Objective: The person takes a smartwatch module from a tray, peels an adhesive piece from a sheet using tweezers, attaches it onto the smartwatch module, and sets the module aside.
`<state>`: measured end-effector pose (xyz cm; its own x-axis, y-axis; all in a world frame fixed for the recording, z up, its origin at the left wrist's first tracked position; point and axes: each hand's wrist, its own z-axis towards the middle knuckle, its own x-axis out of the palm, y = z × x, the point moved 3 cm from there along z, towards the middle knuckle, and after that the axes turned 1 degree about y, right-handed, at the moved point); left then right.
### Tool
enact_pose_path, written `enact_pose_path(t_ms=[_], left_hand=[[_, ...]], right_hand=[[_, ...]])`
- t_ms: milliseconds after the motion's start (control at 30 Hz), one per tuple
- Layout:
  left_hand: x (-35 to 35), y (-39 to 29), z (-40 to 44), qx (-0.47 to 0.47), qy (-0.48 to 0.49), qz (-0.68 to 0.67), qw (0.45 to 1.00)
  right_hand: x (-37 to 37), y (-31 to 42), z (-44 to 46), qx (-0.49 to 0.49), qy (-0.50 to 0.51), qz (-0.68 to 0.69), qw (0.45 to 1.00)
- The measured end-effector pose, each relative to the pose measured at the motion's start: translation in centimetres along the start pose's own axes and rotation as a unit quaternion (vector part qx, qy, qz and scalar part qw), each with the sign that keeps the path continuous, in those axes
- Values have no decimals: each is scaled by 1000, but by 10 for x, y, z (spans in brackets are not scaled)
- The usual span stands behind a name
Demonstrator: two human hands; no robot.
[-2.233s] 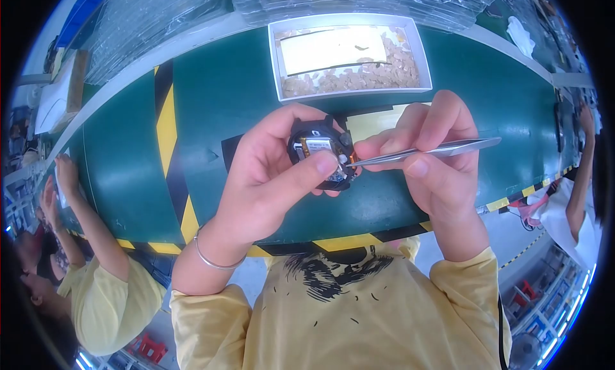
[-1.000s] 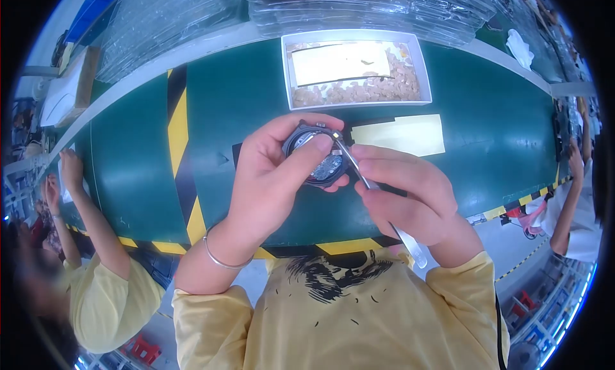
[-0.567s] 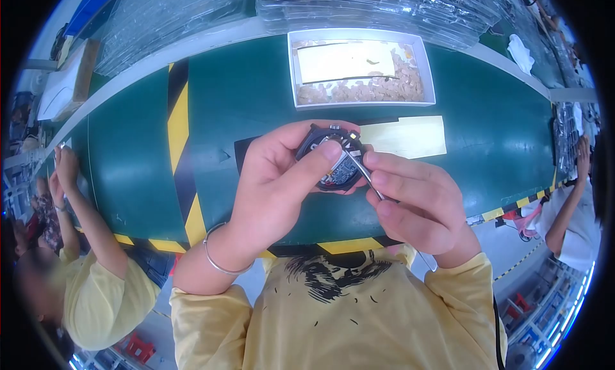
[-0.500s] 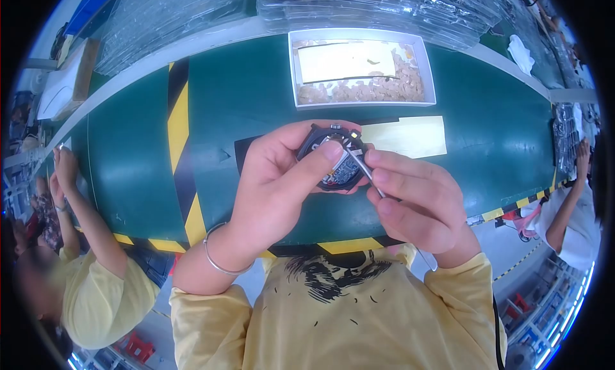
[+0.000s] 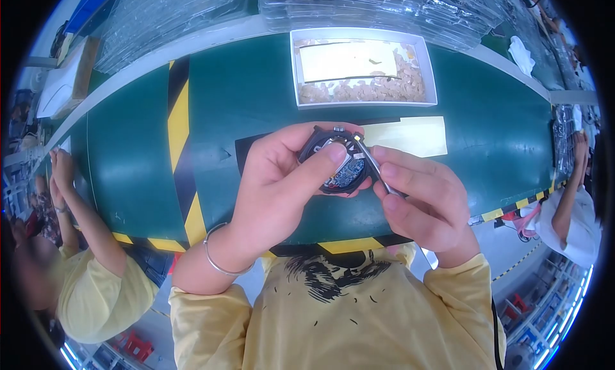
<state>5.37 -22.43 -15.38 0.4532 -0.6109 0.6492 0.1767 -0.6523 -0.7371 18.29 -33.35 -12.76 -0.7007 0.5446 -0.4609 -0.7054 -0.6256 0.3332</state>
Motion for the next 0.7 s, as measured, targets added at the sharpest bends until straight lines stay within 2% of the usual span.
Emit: enact_pose_path(t_ms=[167, 233, 267, 333, 433, 700], left_hand=[[-1, 0, 0, -10, -1, 15, 1000], [-1, -1, 0, -14, -5, 11, 1000], [-1, -1, -1, -13, -6, 7, 1000], [0, -1, -1, -4, -3, -6, 1000], [-3, 2, 0, -4, 5, -9, 1000], [0, 1, 0, 15, 4, 0, 1000]], right_hand=[[-4, 8, 8, 103, 21, 42, 994], [-5, 7, 6, 92, 31, 38, 995], [-4, 3, 2, 50, 33, 19, 998], [-4, 3, 2, 47, 36, 10, 998], [-4, 10, 8, 120, 38, 27, 992], [0, 4, 3, 7, 10, -1, 1000]])
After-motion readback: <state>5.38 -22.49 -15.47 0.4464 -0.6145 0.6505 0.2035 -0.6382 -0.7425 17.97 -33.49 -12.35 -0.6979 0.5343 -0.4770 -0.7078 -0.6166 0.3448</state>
